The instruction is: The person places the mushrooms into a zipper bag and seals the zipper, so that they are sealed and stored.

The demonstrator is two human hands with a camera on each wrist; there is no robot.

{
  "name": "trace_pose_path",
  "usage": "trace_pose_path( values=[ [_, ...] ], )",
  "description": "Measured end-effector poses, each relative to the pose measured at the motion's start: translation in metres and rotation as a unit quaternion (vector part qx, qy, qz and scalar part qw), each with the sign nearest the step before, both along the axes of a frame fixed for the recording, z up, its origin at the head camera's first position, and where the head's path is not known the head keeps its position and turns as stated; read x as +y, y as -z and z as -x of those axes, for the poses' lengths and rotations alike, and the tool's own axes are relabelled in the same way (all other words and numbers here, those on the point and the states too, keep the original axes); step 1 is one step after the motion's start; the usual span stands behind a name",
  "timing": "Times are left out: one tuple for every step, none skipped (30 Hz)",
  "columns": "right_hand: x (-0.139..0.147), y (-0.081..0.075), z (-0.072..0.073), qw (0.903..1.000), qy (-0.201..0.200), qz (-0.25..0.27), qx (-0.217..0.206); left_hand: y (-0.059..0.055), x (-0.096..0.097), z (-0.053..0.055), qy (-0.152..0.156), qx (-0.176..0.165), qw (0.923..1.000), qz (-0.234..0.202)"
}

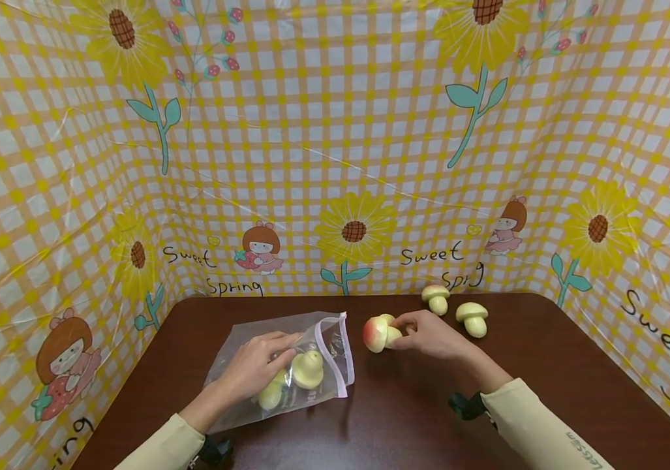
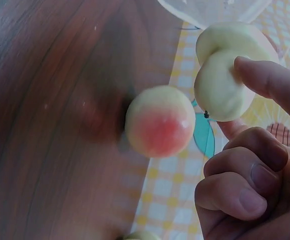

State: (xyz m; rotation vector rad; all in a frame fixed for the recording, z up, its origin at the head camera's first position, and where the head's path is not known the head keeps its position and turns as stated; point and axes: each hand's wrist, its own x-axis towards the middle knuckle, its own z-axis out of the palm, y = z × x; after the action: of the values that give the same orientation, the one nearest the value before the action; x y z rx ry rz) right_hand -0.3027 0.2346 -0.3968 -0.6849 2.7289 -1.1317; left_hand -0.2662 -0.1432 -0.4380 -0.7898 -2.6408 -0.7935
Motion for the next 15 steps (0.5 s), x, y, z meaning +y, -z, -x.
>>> trace_pose_path(
  values=[
    [-0.002, 0.001, 0.0, 1.0, -0.002, 0.001, 0.002, 0.0, 0.0, 0.0, 0.003, -0.004, 1.0, -0.005],
    [-0.005, 0.002, 0.001, 1.0, -0.004, 0.001, 0.004, 0.0, 0.001, 0.001, 0.007, -0.009, 0.9999, -0.011],
    [-0.007, 0.002, 0.001, 1.0, -0.005, 0.0, 0.006, 0.0, 0.001, 0.001, 0.01, -0.013, 0.9997, -0.016],
    [-0.01, 0.002, 0.002, 1.0, -0.005, -0.001, 0.006, -0.001, 0.002, 0.001, 0.013, -0.016, 0.9996, -0.02],
    [-0.012, 0.003, 0.003, 1.0, -0.003, -0.002, 0.006, -0.001, 0.002, 0.001, 0.015, -0.018, 0.9995, -0.023],
    [-0.014, 0.003, 0.003, 1.0, -0.001, -0.003, 0.007, -0.002, 0.003, 0.001, 0.017, -0.019, 0.9994, -0.024],
    [-0.016, 0.003, 0.004, 1.0, -0.002, -0.003, 0.007, -0.002, 0.003, 0.001, 0.018, -0.02, 0.9993, -0.024],
    [-0.018, 0.003, 0.005, 1.0, -0.004, -0.003, 0.007, -0.003, 0.004, 0.001, 0.017, -0.02, 0.9994, -0.021],
    [-0.021, 0.003, 0.005, 0.9999, -0.007, -0.001, 0.007, -0.002, 0.004, 0.001, 0.015, -0.018, 0.9996, -0.017],
    [-0.022, 0.003, 0.006, 0.9999, -0.01, 0.0, 0.007, -0.002, 0.004, 0.001, 0.013, -0.017, 0.9997, -0.012],
    [-0.024, 0.003, 0.006, 0.9999, -0.012, 0.001, 0.008, -0.002, 0.004, 0.001, 0.01, -0.018, 0.9998, -0.007],
    [-0.026, 0.003, 0.006, 0.9998, -0.015, 0.001, 0.01, -0.001, 0.004, 0.001, 0.008, -0.018, 0.9998, -0.003],
    [-0.028, 0.003, 0.006, 0.9998, -0.017, 0.001, 0.01, -0.001, 0.004, 0.002, 0.005, -0.018, 0.9998, 0.001],
    [-0.029, 0.003, 0.007, 0.9998, -0.018, 0.0, 0.011, -0.001, 0.005, 0.002, 0.002, -0.017, 0.9998, 0.003],
    [-0.031, 0.003, 0.007, 0.9998, -0.017, -0.002, 0.011, -0.001, 0.005, 0.002, 0.0, -0.017, 0.9998, 0.006]
  ],
)
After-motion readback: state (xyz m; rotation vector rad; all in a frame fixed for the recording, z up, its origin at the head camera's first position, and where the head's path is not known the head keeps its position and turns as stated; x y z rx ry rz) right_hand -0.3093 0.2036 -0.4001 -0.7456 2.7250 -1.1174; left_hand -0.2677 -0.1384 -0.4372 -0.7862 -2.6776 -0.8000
